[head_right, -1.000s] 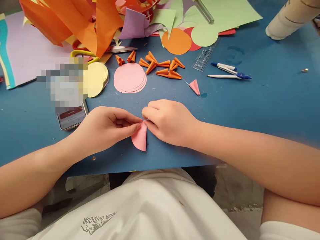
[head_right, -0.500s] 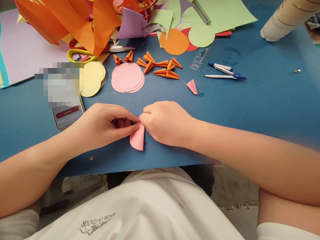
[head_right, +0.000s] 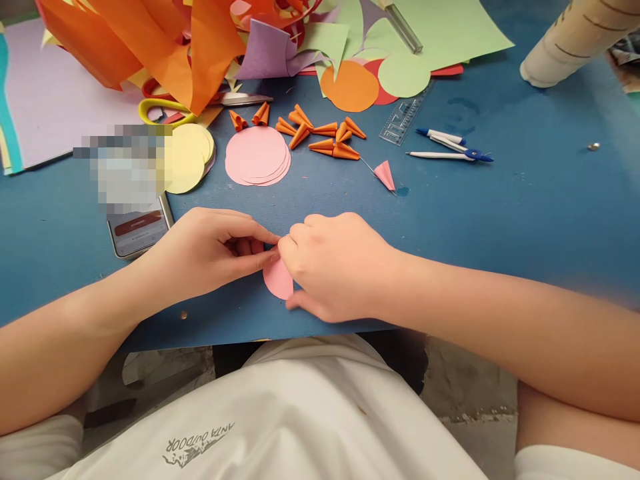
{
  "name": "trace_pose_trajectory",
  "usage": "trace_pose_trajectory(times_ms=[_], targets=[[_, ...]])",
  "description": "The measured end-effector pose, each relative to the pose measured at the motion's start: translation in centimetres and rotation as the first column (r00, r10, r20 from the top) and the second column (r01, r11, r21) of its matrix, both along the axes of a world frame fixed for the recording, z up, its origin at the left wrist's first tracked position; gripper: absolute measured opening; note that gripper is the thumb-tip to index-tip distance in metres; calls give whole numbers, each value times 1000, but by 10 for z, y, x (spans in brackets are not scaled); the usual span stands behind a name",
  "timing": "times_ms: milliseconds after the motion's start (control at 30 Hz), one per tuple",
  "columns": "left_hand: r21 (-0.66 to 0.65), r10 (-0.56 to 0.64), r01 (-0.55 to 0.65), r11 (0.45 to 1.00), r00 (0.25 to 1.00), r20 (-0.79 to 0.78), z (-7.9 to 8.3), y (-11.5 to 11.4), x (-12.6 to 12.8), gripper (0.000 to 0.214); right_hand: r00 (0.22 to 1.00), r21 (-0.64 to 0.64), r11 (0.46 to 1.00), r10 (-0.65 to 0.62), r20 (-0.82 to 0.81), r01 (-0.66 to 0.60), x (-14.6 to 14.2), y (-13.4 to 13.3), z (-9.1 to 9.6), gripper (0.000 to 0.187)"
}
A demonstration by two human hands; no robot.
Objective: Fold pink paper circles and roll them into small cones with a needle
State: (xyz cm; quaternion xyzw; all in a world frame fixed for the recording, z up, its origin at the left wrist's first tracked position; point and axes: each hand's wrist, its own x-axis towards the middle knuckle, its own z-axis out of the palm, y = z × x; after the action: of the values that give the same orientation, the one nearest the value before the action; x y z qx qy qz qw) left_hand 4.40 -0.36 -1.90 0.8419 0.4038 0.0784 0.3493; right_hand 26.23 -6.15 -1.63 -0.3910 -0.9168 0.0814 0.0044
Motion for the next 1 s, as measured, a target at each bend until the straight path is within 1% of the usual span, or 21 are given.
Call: trace_pose_trajectory(times_ms=[67, 100, 133, 167, 200, 267, 367, 400, 467, 500, 600, 667, 767, 833, 867, 933, 1000], targets=[[0, -6, 6, 1000, 1000, 0, 0, 0, -1, 16, 1000, 36, 999, 19, -7, -19, -1, -5, -2, 75], [2, -12, 12, 1000, 1000, 4, -1, 0, -1, 15, 1000, 49, 999, 25, -16, -24, -1, -7, -4, 85], [5, -17, 17, 1000, 1000, 9, -1, -1, -1, 15, 999, 59, 998, 22, -33, -20, 0, -8, -6, 91], [7, -20, 20, 1000, 1000, 16, -1, -1, -2, 15, 999, 63, 998, 12, -51, -9, 0, -8, -8, 91], [6, -24, 24, 1000, 1000, 20, -2, -1, -2, 15, 998, 66, 998, 1, -69, 4, 1, -8, -11, 87], [5, -25, 24, 1000, 999, 29, -1, -2, -1, 15, 994, 64, 998, -18, -104, 25, 3, -7, -14, 71], [2, -22, 22, 1000, 999, 24, 1, -3, -1, 17, 985, 83, 996, -9, -172, 24, 5, -5, -15, 48], [10, -19, 19, 1000, 1000, 9, 2, -3, -2, 19, 981, 97, 995, 2, -196, 17, 6, -4, -15, 40], [70, -21, 24, 997, 999, -38, 3, -4, -3, 25, 975, 124, 992, 35, -221, -7, 9, -3, -14, 26], [118, -26, 33, 992, 998, -63, 4, -4, -5, 27, 974, 129, 991, 50, -221, -22, 10, -2, -13, 23], [231, -44, 63, 971, 995, -86, 4, -5, -11, 30, 974, 111, 993, 61, -217, -37, 14, 1, -13, 29], [278, -66, 70, 958, 997, -26, 4, -5, -14, 32, 967, 92, 996, 30, -252, -7, 16, 4, -14, 31], [342, -126, 93, 935, 989, 76, 4, -6, -17, 33, 918, 50, 998, -14, -397, 37, 18, 8, -15, 29], [339, -142, 97, 936, 984, 109, 3, -7, -17, 31, 861, -2, 999, -33, -508, 38, 18, 10, -14, 23], [329, -129, 82, 941, 984, 122, 2, -7, -17, 29, 837, -35, 999, -46, -545, 32, 18, 11, -14, 20], [340, -142, 67, 938, 969, 203, 0, -7, -15, 26, 816, -101, 994, -82, -572, 29, 17, 12, -14, 18], [257, -106, 57, 965, 978, 182, -2, -6, -13, 21, 812, -150, 988, -126, -570, 47, 17, 14, -14, 17]])
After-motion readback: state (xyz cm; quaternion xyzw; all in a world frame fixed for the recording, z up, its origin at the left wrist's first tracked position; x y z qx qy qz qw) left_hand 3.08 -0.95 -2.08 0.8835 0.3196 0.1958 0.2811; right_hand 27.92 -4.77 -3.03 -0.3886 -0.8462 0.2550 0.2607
